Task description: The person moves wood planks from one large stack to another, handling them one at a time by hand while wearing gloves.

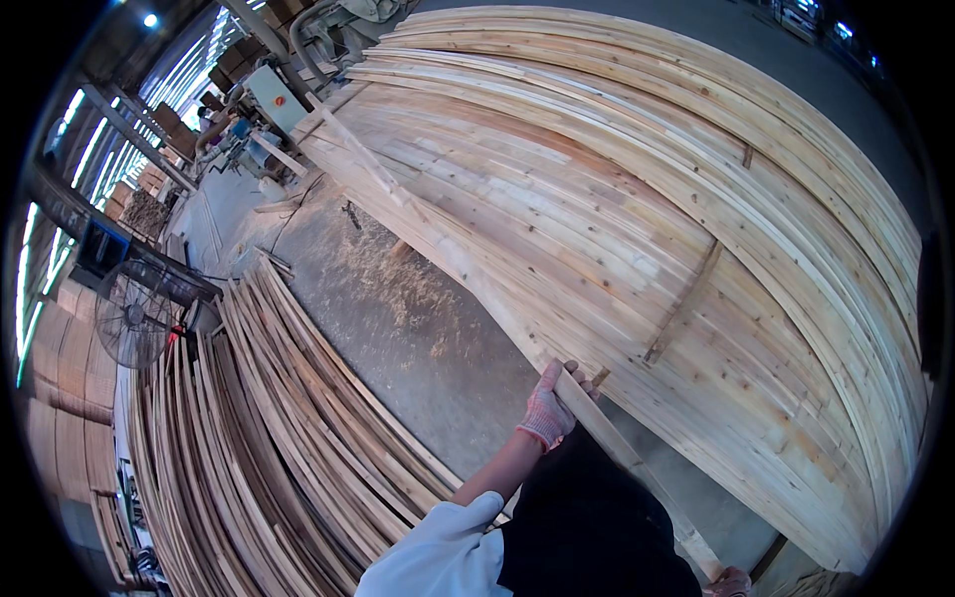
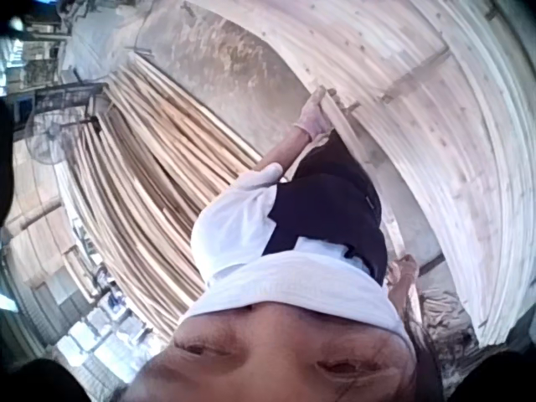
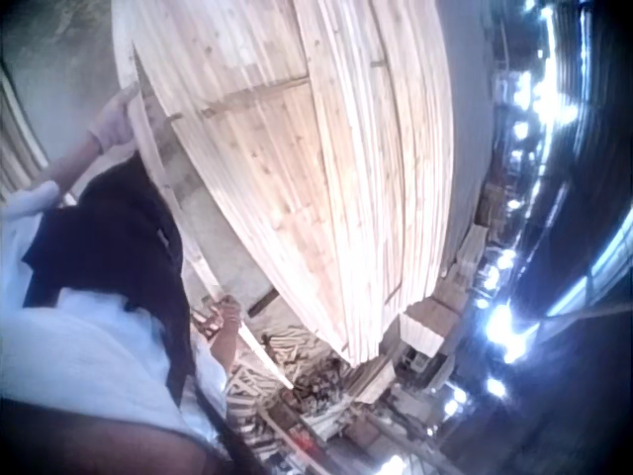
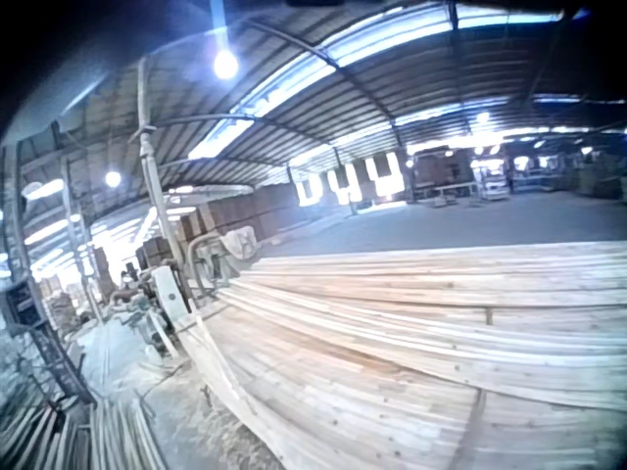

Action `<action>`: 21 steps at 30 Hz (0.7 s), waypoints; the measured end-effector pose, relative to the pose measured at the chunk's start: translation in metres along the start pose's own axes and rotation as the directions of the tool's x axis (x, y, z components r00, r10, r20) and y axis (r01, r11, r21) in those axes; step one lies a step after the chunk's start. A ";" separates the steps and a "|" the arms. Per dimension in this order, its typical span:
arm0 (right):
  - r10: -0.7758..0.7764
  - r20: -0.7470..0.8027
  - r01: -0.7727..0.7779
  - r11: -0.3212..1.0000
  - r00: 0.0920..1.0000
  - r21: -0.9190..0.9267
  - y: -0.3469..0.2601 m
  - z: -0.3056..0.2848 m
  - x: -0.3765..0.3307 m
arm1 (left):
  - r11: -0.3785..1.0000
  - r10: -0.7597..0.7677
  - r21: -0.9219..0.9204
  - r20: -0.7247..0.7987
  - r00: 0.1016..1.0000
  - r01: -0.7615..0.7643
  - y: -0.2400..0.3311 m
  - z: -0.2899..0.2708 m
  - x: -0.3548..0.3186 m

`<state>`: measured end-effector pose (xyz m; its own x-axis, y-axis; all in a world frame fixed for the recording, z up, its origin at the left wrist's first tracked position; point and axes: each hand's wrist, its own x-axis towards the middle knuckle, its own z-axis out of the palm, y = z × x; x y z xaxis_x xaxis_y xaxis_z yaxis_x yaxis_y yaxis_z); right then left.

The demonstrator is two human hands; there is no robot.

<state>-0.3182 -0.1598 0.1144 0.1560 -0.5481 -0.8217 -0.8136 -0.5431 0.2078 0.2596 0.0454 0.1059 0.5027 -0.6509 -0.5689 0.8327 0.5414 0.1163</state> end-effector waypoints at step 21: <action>-0.042 -0.056 0.040 0.999 0.998 -0.033 0.074 -0.029 0.065 | 0.987 0.118 -0.093 -0.100 0.988 -0.128 -0.047 -0.028 -0.025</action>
<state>-0.3522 -0.2543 0.0921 0.2209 -0.5599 -0.7986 -0.7881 -0.5848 0.1921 0.2012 0.0507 0.0922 0.5720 -0.5260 -0.6294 0.7363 0.6675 0.1113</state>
